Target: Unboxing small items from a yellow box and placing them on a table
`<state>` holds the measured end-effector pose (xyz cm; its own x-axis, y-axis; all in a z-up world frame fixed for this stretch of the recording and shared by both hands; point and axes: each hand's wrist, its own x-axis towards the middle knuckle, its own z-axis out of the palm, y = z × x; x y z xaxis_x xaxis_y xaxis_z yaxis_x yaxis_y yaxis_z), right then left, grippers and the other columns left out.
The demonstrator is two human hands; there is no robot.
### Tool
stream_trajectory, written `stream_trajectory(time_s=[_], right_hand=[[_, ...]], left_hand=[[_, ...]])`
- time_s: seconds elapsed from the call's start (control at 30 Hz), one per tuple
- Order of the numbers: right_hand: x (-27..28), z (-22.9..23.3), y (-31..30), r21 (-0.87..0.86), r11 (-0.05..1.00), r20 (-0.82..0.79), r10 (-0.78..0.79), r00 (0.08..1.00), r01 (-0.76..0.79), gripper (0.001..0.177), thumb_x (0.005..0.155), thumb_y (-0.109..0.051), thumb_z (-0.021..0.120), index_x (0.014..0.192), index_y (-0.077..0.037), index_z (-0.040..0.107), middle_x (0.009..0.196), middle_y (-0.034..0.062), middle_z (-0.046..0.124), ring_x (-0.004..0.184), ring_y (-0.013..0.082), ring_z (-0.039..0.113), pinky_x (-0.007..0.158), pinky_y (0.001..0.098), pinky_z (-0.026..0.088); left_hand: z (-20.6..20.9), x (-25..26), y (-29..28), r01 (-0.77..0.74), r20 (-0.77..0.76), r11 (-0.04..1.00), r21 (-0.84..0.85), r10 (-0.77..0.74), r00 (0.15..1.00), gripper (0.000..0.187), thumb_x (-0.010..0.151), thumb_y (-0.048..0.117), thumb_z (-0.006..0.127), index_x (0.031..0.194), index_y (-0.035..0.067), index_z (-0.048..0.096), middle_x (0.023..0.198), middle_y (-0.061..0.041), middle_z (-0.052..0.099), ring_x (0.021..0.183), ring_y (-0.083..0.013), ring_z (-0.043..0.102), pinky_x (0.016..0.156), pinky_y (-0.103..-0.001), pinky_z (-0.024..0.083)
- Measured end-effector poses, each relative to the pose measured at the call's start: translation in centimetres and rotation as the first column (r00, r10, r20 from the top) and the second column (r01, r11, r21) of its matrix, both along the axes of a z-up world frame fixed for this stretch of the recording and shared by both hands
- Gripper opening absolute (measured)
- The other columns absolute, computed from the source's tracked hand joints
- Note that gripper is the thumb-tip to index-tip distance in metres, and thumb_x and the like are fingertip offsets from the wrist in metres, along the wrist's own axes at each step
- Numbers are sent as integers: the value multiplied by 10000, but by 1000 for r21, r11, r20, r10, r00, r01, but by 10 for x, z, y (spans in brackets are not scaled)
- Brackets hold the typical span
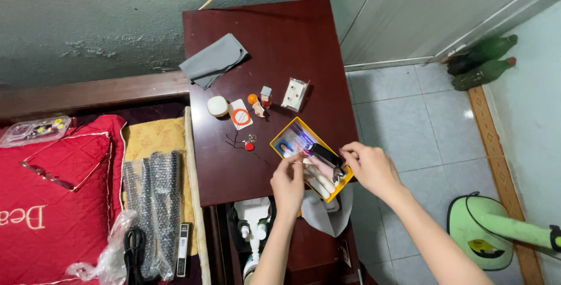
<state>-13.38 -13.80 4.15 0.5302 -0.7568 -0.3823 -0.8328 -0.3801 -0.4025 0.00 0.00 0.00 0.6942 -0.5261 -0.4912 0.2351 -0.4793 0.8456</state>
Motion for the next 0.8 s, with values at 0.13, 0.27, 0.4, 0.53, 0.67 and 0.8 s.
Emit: stream_trajectory(time_s=[0.13, 0.27, 0.4, 0.53, 0.67, 0.8], right_hand=[[24, -22, -4, -83, 996, 110, 36, 993, -27, 221, 961, -342, 662, 860, -173, 763, 708, -8, 786, 877, 270, 738, 809, 393, 591], [50, -48, -12, -143, 989, 188, 65, 980, -39, 196, 942, -358, 691, 841, -208, 767, 713, -4, 745, 880, 252, 700, 798, 375, 573], [73, -80, -18, -232, 971, 282, 118, 952, -51, 93, 943, -303, 694, 975, -259, 771, 941, -8, 742, 996, 253, 667, 869, 389, 552], [91, -92, -18, -276, 959, 331, 154, 931, -61, 139, 953, -263, 689, 1071, -239, 759, 1130, 2, 695, 1148, 259, 610, 955, 410, 498], [101, -98, -15, -253, 965, 312, 150, 938, -70, 182, 973, -274, 659, 1129, -234, 743, 1267, 31, 658, 1248, 291, 566, 993, 447, 469], [99, -108, -18, -202, 977, 304, 135, 943, -75, 188, 982, -280, 636, 1132, -236, 741, 1304, 55, 654, 1260, 312, 571, 1006, 464, 467]], left_hand=[[-33, 24, 6, -106, 97, 994, -8, 106, 990, 231, 932, 221, 647, 1090, 125, 785, 936, -187, 786, 942, -380, 750, 804, -472, 583], [-35, 58, 16, -175, 200, 983, 61, 160, 967, 198, 923, 237, 655, 1053, 143, 771, 930, -155, 785, 956, -386, 738, 826, -490, 574], [-45, 87, 27, -203, 279, 972, 118, 164, 946, 168, 929, 237, 662, 1037, 146, 755, 952, -133, 776, 968, -376, 732, 832, -484, 573], [-69, 120, 20, -160, 483, 974, 160, 64, 873, 127, 902, 224, 701, 1016, 176, 727, 943, -89, 740, 970, -347, 692, 867, -463, 557], [-83, 148, 4, -134, 560, 965, 226, -16, 828, 177, 887, 231, 722, 1056, 184, 700, 995, -50, 692, 1023, -307, 646, 909, -438, 535], [-90, 165, -16, -44, 539, 949, 314, -139, 831, 390, 861, 192, 747, 1242, 196, 666, 1208, -66, 635, 1151, -319, 588, 970, -462, 516]])
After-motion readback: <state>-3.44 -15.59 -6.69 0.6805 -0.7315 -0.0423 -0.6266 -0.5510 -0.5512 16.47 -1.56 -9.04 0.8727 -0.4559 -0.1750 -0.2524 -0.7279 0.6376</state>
